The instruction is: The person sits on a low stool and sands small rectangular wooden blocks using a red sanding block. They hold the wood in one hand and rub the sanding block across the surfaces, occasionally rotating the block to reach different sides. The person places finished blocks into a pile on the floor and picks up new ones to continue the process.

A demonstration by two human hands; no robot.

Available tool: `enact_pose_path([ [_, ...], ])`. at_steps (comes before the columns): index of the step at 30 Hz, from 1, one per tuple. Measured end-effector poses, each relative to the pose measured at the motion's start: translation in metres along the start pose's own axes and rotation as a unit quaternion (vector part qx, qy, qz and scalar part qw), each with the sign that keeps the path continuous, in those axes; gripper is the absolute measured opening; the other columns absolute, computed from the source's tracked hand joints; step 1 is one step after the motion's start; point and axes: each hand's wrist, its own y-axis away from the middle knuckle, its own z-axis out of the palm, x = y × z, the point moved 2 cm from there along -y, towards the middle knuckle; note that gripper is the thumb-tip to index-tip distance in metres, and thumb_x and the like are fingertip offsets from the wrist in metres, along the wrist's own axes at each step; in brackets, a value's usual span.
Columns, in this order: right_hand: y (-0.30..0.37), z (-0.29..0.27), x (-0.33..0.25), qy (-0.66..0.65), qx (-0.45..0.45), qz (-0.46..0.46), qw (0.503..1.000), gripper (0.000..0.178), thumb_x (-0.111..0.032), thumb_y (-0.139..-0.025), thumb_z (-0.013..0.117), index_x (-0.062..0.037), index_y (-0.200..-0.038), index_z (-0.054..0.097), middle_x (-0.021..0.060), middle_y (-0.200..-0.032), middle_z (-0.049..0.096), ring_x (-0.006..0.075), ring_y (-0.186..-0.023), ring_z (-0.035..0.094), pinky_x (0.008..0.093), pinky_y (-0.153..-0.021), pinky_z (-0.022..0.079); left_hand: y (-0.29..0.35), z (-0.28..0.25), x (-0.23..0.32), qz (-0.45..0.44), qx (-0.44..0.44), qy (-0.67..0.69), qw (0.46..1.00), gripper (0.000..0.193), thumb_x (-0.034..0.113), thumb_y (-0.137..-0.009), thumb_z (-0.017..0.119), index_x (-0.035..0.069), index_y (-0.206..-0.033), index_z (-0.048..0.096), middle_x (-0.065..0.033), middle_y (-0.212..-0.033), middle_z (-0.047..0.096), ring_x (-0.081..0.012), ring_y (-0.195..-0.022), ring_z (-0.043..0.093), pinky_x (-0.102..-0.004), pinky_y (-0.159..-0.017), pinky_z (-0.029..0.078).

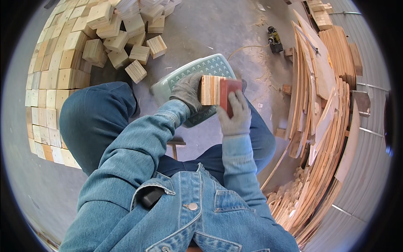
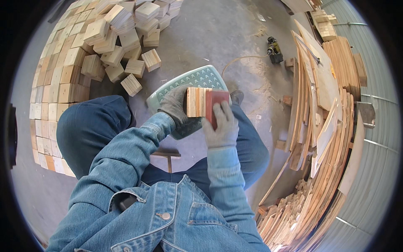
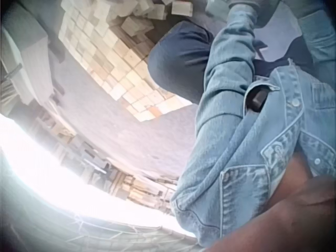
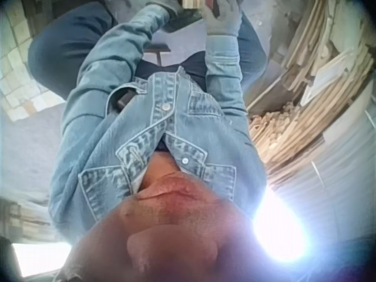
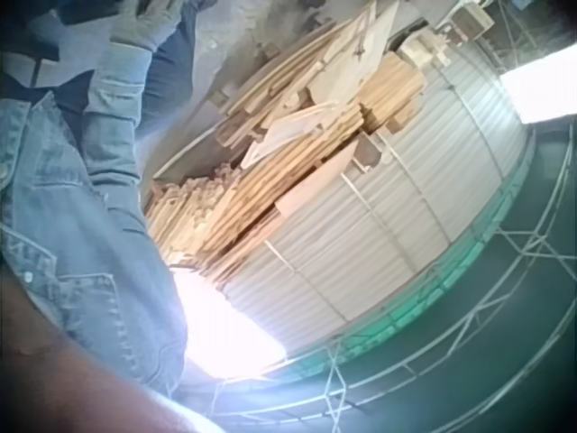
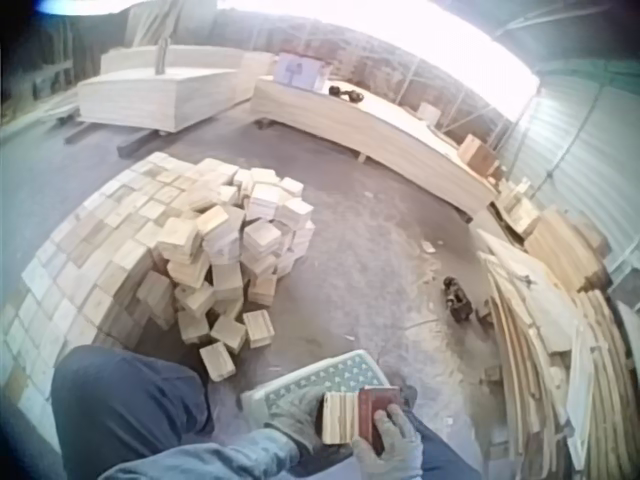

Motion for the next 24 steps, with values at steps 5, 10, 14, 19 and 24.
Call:
enact_pose_path([
  [5, 0.054, -0.019, -0.017, 0.013, -0.011, -0.016, 1.000, 0.065, -0.021, -0.075, 0.088, -0.0063, -0.136, 0.072, 0.0241, -0.148, 0.062, 0.0442, -0.120, 0.066, 0.0528, -0.106, 0.053, -0.003, 0.002, -0.002, 0.018, -0.001, -0.004, 1.000, 0.102, 0.041, -0.067, 0.094, 0.017, -0.155, 0.048, -0.0186, -0.152, 0.056, -0.0381, -0.144, 0.052, -0.0470, -0.126, 0.039],
  [10, 0.023, -0.011, -0.011, 0.033, 0.016, -0.056, 0.998, 0.063, -0.020, -0.073, 0.089, -0.0074, -0.133, 0.074, 0.0217, -0.147, 0.064, 0.0423, -0.116, 0.066, 0.0525, -0.103, 0.054, 0.001, -0.010, 0.012, 0.003, -0.013, 0.004, 1.000, 0.102, 0.041, -0.067, 0.094, 0.017, -0.154, 0.048, -0.0183, -0.151, 0.056, -0.0386, -0.143, 0.053, -0.0462, -0.126, 0.039],
  [14, -0.039, 0.012, -0.003, 0.036, 0.016, -0.022, 0.999, 0.059, -0.025, -0.077, 0.087, -0.0131, -0.133, 0.075, 0.0161, -0.148, 0.065, 0.0406, -0.121, 0.067, 0.0512, -0.106, 0.054, 0.003, -0.007, 0.006, -0.001, 0.012, -0.016, 1.000, 0.101, 0.041, -0.066, 0.095, 0.018, -0.154, 0.048, -0.0175, -0.150, 0.057, -0.0382, -0.143, 0.054, -0.0456, -0.125, 0.041],
  [19, -0.080, 0.026, 0.011, 0.050, -0.006, 0.027, 0.998, 0.059, -0.030, -0.080, 0.086, -0.0161, -0.137, 0.074, 0.0144, -0.152, 0.064, 0.0404, -0.125, 0.066, 0.0486, -0.108, 0.053, 0.002, -0.003, 0.009, 0.018, 0.032, -0.019, 0.999, 0.100, 0.047, -0.063, 0.095, 0.015, -0.148, 0.053, -0.0168, -0.140, 0.063, -0.0369, -0.133, 0.060, -0.0449, -0.119, 0.046],
  [24, -0.036, 0.013, -0.001, 0.016, 0.007, -0.006, 1.000, 0.061, -0.028, -0.079, 0.087, -0.0112, -0.136, 0.074, 0.0178, -0.153, 0.062, 0.0406, -0.126, 0.066, 0.0498, -0.108, 0.053, -0.003, 0.000, -0.001, 0.002, -0.007, 0.009, 1.000, 0.100, 0.045, -0.065, 0.094, 0.017, -0.150, 0.051, -0.0161, -0.148, 0.058, -0.0379, -0.142, 0.054, -0.0470, -0.125, 0.040],
])
